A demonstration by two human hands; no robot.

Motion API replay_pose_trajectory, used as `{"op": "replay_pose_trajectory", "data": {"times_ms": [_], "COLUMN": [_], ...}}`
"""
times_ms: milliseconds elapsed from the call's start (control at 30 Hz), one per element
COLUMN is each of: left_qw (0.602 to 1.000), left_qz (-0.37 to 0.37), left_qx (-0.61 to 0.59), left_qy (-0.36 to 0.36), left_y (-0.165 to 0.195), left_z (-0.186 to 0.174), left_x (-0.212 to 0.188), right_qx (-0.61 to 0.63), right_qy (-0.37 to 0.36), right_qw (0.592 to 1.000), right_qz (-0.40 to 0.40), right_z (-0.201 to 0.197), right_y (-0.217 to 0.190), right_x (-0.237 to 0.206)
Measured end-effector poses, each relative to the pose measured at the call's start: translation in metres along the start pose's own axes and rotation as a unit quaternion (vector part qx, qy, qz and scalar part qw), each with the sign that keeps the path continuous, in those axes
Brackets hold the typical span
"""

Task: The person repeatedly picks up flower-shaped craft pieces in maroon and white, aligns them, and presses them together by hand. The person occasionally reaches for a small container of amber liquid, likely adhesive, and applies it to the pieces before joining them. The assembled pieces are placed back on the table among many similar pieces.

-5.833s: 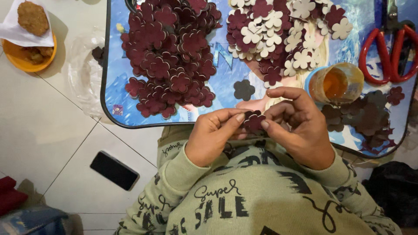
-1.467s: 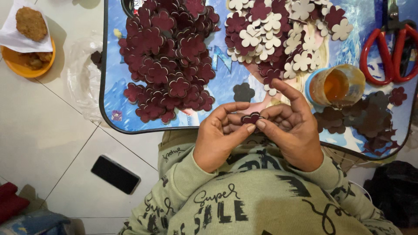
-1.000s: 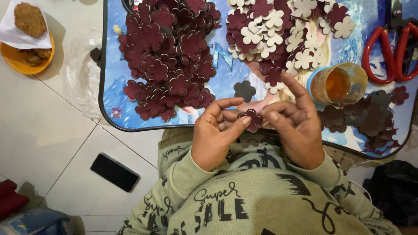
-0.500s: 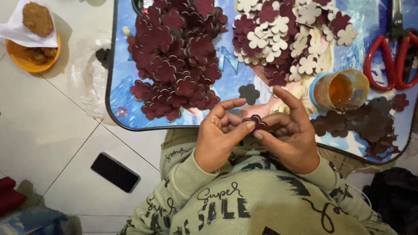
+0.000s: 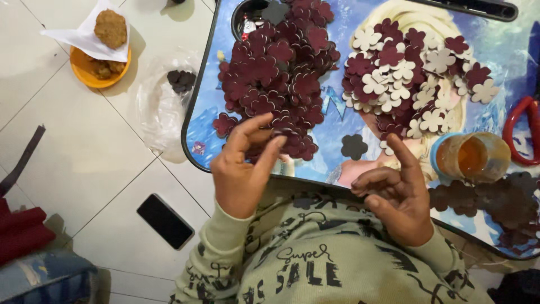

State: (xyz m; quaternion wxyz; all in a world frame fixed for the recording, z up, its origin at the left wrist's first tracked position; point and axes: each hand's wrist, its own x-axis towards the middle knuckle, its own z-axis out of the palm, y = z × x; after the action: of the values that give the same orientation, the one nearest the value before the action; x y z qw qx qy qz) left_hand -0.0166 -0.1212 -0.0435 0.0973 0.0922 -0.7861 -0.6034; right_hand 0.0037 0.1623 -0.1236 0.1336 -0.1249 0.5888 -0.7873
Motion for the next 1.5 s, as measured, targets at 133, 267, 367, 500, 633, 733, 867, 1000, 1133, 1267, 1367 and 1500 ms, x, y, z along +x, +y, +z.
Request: {"op": "replay_pose_trajectory", "data": {"times_ms": [133, 267, 367, 500, 633, 733, 867, 1000, 1133, 1267, 1367, 1500], "left_qw": [0.986, 0.899, 0.892, 0.888, 0.878, 0.878, 0.874, 0.882, 0.881, 0.879, 0.908, 0.946], "left_qz": [0.117, 0.285, 0.310, 0.352, 0.392, 0.394, 0.393, 0.363, 0.357, 0.357, 0.326, 0.239], "left_qx": [0.112, 0.307, 0.304, 0.294, 0.268, 0.249, 0.254, 0.262, 0.270, 0.274, 0.220, 0.107], "left_qy": [0.042, 0.132, 0.126, 0.046, -0.066, -0.108, -0.134, -0.146, -0.152, -0.157, -0.148, -0.192], "left_y": [0.002, 0.001, 0.001, 0.003, 0.003, 0.003, 0.003, 0.002, 0.001, 0.003, 0.008, 0.016], "left_z": [0.001, 0.004, 0.013, 0.045, 0.079, 0.106, 0.136, 0.155, 0.162, 0.163, 0.161, 0.156], "left_x": [0.021, 0.033, 0.031, 0.026, 0.029, 0.032, 0.028, 0.024, 0.021, 0.021, 0.018, 0.013], "right_qx": [-0.005, -0.046, -0.048, -0.009, -0.068, -0.141, -0.441, -0.649, -0.688, -0.684, -0.681, -0.683], "right_qy": [-0.016, -0.024, -0.026, -0.014, 0.014, 0.092, 0.193, 0.216, 0.210, 0.220, 0.224, 0.211], "right_qw": [1.000, 0.999, 0.998, 1.000, 0.991, 0.972, 0.847, 0.709, 0.682, 0.685, 0.688, 0.692], "right_qz": [0.005, 0.011, 0.007, -0.017, -0.112, -0.164, -0.226, -0.171, -0.130, -0.120, -0.113, -0.103], "right_z": [0.000, -0.001, -0.003, -0.011, -0.022, -0.028, -0.043, -0.059, -0.073, -0.080, -0.082, -0.086], "right_y": [-0.001, -0.002, -0.002, -0.005, -0.019, -0.039, -0.069, -0.089, -0.086, -0.081, -0.081, -0.083], "right_x": [-0.001, 0.000, -0.003, -0.012, -0.023, -0.031, -0.030, -0.025, -0.013, -0.008, -0.010, -0.011]}}
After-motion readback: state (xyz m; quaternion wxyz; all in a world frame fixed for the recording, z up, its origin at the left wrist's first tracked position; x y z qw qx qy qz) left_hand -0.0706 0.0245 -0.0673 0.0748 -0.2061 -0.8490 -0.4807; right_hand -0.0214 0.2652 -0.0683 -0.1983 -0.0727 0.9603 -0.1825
